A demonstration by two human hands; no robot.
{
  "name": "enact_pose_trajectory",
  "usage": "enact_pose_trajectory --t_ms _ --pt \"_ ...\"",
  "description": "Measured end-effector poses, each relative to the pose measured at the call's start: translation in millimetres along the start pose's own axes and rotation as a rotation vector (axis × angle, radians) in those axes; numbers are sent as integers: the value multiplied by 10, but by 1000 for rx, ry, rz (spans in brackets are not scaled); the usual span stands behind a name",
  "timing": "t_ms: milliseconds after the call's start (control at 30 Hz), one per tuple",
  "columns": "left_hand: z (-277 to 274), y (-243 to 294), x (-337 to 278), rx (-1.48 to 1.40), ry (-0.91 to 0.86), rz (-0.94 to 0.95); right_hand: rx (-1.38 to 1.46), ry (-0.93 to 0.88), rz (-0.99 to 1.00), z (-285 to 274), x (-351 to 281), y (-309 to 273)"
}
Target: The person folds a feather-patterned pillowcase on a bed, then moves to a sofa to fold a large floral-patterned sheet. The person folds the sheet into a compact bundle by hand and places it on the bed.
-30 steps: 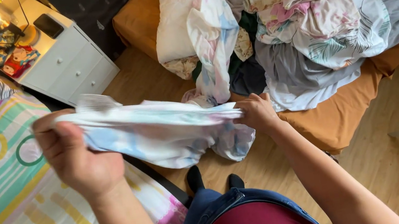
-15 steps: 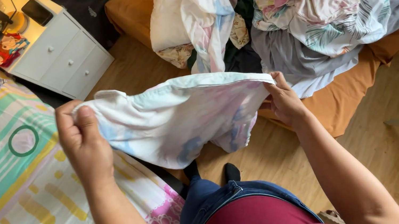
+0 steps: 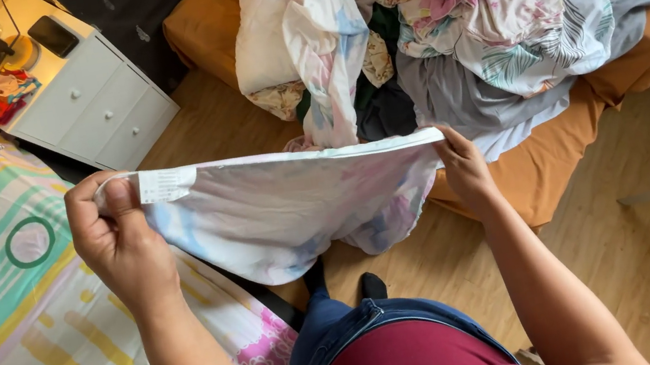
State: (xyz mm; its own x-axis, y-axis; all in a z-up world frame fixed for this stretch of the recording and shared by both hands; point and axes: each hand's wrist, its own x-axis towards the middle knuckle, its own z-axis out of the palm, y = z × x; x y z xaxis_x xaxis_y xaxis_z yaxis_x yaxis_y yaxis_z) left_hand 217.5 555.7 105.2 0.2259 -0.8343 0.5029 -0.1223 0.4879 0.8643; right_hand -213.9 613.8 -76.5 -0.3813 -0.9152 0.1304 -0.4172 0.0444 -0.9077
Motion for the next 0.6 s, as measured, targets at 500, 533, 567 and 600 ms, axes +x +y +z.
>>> enact_pose_trajectory --t_ms 500,533,567,600 --pt "58 97 401 -11 -161 52 -430 -852 -62 578 -558 -410" --pt "103 150 366 218 -428 -90 -212 -821 -204 684 -615 -608" --pt "253 98 206 219 -427 -94 -212 -825 -203 773 -643 -769" --pt "402 44 44 148 -628 -130 -15 -797 -213 865 -673 -929"
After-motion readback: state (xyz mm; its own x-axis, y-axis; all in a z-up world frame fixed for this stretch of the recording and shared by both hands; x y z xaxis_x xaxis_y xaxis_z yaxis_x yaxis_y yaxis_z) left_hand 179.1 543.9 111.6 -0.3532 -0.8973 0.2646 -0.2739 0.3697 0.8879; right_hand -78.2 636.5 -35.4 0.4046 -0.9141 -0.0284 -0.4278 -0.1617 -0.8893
